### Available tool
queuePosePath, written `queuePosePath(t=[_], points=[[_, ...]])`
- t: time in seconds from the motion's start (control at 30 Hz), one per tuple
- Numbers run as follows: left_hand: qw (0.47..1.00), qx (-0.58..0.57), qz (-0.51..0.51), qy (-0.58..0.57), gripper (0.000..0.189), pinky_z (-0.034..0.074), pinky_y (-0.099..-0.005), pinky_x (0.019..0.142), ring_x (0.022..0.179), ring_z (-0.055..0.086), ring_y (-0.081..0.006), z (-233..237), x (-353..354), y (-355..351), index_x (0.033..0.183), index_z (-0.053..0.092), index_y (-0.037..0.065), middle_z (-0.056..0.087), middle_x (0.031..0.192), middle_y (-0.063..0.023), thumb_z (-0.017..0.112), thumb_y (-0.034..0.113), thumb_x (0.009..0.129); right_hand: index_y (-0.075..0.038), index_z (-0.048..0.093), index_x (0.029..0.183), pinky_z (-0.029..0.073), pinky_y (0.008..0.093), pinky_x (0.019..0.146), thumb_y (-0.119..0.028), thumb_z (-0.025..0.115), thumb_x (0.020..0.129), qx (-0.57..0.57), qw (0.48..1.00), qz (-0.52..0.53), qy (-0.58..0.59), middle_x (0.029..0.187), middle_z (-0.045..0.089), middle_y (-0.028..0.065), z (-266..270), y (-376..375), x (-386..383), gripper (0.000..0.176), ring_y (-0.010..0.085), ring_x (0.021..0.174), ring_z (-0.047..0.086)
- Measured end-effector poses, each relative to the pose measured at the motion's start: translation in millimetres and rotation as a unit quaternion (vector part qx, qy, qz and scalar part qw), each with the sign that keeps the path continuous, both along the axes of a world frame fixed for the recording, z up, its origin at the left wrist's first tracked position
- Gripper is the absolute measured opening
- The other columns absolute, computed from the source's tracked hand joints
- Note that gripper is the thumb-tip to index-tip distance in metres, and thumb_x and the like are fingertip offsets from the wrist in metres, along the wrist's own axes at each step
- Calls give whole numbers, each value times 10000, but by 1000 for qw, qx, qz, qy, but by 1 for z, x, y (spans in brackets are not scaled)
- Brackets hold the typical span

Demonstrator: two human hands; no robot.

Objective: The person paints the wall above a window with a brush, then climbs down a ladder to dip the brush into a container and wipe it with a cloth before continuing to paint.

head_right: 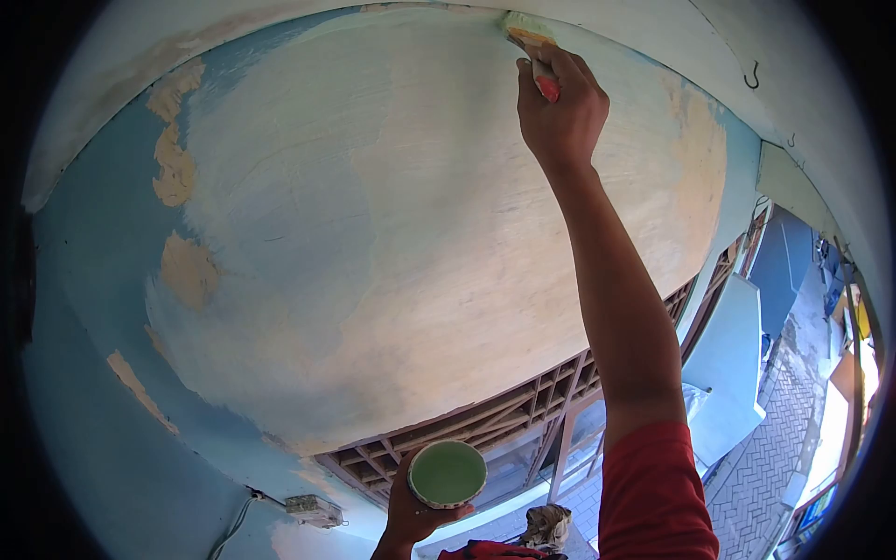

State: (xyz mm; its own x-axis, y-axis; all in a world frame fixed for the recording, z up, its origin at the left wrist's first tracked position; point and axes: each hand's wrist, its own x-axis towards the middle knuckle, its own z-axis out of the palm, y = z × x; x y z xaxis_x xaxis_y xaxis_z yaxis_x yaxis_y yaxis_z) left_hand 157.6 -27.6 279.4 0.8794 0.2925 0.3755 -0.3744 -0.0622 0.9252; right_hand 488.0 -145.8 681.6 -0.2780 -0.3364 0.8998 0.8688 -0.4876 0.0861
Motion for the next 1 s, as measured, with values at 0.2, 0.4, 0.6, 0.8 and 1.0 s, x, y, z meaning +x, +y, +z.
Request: queuePosePath(t=[0.2,0.4,0.6,0.8,1.0], points=[[1000,-10,-7,-4,1063,574,-430,1039,1269,650,-285,-3,0,2,1502,422,31,602,1373,-171,1034,159,643,-51,748,1017,586,345,729,-114,835,869,-17,1000,6,16,934,767,85,4,-2,-12,183,259,805,748],[1000,-12,-13,-13,1101,582,-416,1027,1243,663,-256,2,1,0,1492,420,13,645,1351,-152,1043,95,587,-25,757,1011,593,340,739,-136,837,872,-28,998,24,43,937,778,99,7,0,-23,194,256,799,759],[1000,0,-4,-8,1105,580,-415,1028,1243,663,-256,6,1,-3,1491,423,9,646,1348,-151,1044,101,583,-22,760,1006,596,341,729,-126,833,870,-47,994,71,71,935,782,110,10,6,-43,186,260,794,763],[1000,-11,-11,-10,1113,581,-418,1032,1248,662,-261,10,3,-7,1500,412,10,643,1356,-157,1044,104,588,-35,762,996,589,334,693,-101,835,845,-59,995,80,8,919,777,114,12,23,-55,181,275,767,755],[1000,-12,-19,-16,1111,580,-420,1034,1249,661,-260,13,4,-13,1502,412,11,642,1358,-155,1048,112,596,-42,762,1017,578,339,693,-87,835,843,-80,987,138,-13,929,759,123,8,40,-67,195,277,768,741]])
